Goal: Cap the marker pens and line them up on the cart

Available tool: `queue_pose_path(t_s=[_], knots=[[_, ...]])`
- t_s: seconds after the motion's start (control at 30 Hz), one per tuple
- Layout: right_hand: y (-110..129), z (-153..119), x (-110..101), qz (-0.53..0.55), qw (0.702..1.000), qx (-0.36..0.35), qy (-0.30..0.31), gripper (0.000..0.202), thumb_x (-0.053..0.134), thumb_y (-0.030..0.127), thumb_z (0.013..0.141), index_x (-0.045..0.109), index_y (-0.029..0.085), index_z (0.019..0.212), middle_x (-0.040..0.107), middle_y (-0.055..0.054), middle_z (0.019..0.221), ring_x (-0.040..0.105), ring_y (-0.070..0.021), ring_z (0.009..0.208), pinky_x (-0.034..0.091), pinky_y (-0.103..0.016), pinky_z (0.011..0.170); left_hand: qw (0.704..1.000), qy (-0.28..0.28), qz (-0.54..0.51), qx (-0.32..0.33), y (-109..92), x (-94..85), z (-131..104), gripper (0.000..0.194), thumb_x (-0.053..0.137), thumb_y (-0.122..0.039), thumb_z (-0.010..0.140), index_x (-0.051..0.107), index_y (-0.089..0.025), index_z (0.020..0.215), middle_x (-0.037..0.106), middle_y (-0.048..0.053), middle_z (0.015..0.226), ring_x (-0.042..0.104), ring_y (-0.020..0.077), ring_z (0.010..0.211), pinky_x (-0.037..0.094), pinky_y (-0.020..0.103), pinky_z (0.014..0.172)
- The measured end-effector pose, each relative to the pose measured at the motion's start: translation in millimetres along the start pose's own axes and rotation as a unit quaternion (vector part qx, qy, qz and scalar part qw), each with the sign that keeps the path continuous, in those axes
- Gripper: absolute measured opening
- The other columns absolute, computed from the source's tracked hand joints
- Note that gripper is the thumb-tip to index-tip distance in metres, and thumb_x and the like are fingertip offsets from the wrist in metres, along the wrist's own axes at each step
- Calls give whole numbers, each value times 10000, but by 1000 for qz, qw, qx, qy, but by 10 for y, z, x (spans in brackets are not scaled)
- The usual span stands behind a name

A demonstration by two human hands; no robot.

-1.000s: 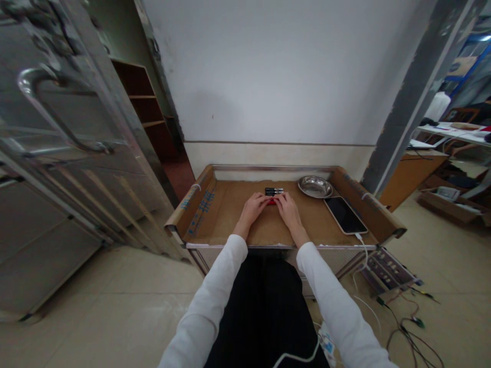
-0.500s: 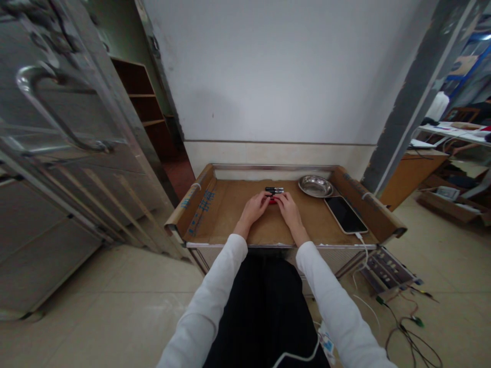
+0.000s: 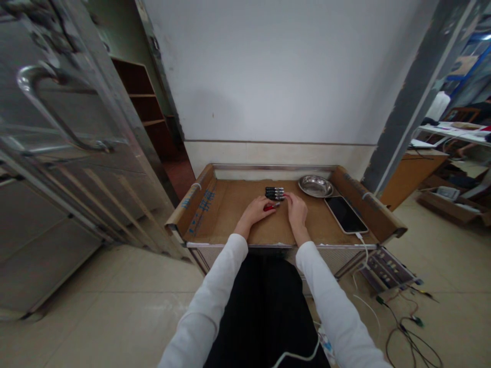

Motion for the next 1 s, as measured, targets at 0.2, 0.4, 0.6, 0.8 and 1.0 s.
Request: queue_pose_path(t_s=[0.2,0.4,0.6,0.8,1.0], knots=[[29,3,39,-50,998,-17,37,275,423,229,931,681,201,1023,707,-71,977,623,-189,849,420,-283,786,995,-72,-20,-64,67,-75,-35,201,530,-294,875,631,-215,1030,574,42,986,599,156,861,485,278,807],[102,6,79,-31,996,-63,52,256,441,245,924,676,194,1012,700,-77,1005,618,-200,900,429,-308,847,992,-116,-11,-53,-4,-159,-51,196,507,-290,891,623,-210,1027,556,40,965,605,144,852,491,261,798],[260,-44,94,54,987,-124,90,398,397,226,913,513,235,1293,657,-57,1145,616,-189,998,465,-315,894,990,-133,-18,-35,-9,-180,-42,155,520,-230,880,599,-195,1008,593,41,974,603,146,890,480,259,818],[335,-73,119,101,976,-164,99,578,408,184,865,310,246,1431,527,-42,1336,526,-168,1162,414,-320,1007,980,-168,47,-99,69,-224,-41,105,525,-225,882,579,-200,970,653,50,970,591,182,917,440,320,845],[189,-33,171,-12,989,-126,76,327,400,117,834,638,173,1052,589,-102,1139,503,-221,1065,402,-368,969,954,-197,122,-193,224,-235,-103,41,506,-170,878,538,-193,893,616,67,920,540,204,907,426,348,836]])
Point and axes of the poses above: each hand's wrist, its own z-axis towards the middle knuckle, its own x-axis out of the palm, y = z × x, the point moved 6 cm from there along z, towards the middle knuckle
